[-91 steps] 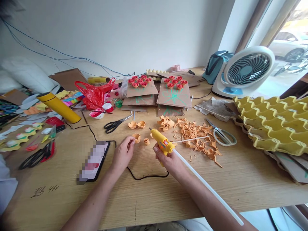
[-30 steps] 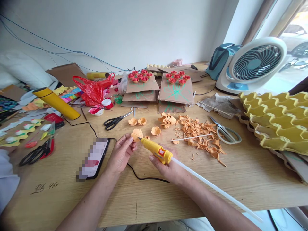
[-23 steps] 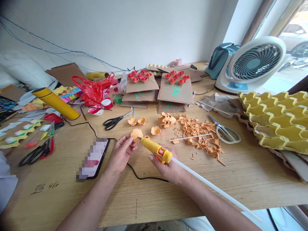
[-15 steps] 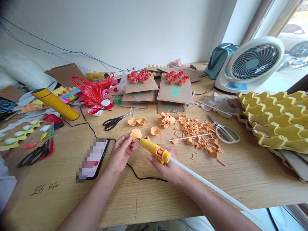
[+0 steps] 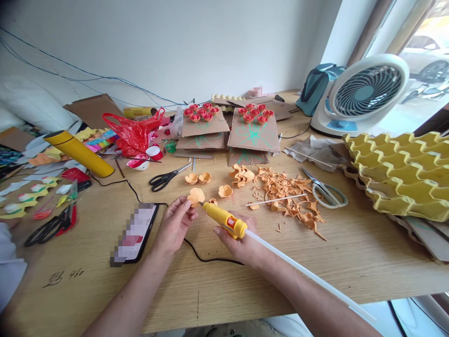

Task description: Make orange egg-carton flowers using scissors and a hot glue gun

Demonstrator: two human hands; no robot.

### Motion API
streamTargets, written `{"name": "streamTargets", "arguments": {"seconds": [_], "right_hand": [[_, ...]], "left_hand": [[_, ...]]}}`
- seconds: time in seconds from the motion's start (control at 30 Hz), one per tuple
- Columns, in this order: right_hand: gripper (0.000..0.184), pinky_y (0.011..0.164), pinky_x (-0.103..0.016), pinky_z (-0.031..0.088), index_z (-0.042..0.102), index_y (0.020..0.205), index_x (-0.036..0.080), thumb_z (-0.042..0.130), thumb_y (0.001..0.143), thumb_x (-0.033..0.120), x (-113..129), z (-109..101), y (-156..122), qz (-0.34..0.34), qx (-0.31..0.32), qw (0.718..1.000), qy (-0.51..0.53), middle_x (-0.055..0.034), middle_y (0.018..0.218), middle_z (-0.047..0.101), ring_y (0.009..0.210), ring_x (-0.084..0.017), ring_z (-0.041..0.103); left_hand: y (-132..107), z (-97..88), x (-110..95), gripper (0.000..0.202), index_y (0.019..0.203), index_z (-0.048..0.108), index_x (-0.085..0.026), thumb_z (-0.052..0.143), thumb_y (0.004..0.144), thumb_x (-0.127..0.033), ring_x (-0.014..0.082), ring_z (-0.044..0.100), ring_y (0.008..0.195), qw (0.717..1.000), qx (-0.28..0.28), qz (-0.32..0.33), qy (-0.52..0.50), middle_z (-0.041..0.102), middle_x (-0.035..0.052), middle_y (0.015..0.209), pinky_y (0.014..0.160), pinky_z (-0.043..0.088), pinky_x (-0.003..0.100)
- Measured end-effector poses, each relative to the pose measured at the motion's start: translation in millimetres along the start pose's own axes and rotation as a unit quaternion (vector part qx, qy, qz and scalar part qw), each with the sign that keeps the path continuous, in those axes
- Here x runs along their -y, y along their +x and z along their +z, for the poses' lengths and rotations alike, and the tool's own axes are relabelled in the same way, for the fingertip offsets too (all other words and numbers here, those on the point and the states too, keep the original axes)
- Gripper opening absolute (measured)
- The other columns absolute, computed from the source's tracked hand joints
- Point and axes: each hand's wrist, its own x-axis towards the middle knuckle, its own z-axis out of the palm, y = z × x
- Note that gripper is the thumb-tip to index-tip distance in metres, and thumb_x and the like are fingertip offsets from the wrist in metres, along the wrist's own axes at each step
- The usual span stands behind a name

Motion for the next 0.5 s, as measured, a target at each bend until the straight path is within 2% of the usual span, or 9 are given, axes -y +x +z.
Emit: {"name": "streamTargets", "arguments": {"seconds": [0.2,0.4,0.5], "right_hand": [[0.036,0.051,-0.027,0.041,0.049,0.069,0.024,0.054,0.091,0.051,1.3,-0.4,-0.2,-0.001,-0.005,1.000,-0.004,0.0007,0.063,0.044,0.060,-0.015,0.045],[0.037,0.050,-0.026,0.042,0.051,0.069,0.023,0.055,0.092,0.051,0.0,0.3,-0.4,-0.009,-0.010,1.000,0.001,0.0001,0.065,0.047,0.060,-0.015,0.045],[0.038,0.049,-0.026,0.041,0.050,0.068,0.023,0.056,0.091,0.052,0.6,0.5,-0.5,-0.011,-0.016,1.000,-0.001,0.0007,0.063,0.044,0.059,-0.015,0.045]], "left_hand": [[-0.4,1.5,-0.5,0.036,0.074,0.063,-0.016,0.092,0.062,-0.034,0.0073,0.051,0.062,1.000,0.005,-0.003,0.002,0.059,-0.0033,0.070,0.055,0.041,0.019],[-0.8,1.1,-0.1,0.036,0.075,0.063,-0.016,0.091,0.063,-0.034,0.0070,0.052,0.063,1.000,0.002,-0.003,0.008,0.060,-0.0032,0.071,0.055,0.041,0.019],[-0.8,1.8,-0.1,0.036,0.074,0.062,-0.016,0.092,0.062,-0.034,0.0069,0.052,0.062,1.000,-0.003,0.000,0.008,0.059,-0.0036,0.069,0.055,0.041,0.019]]}}
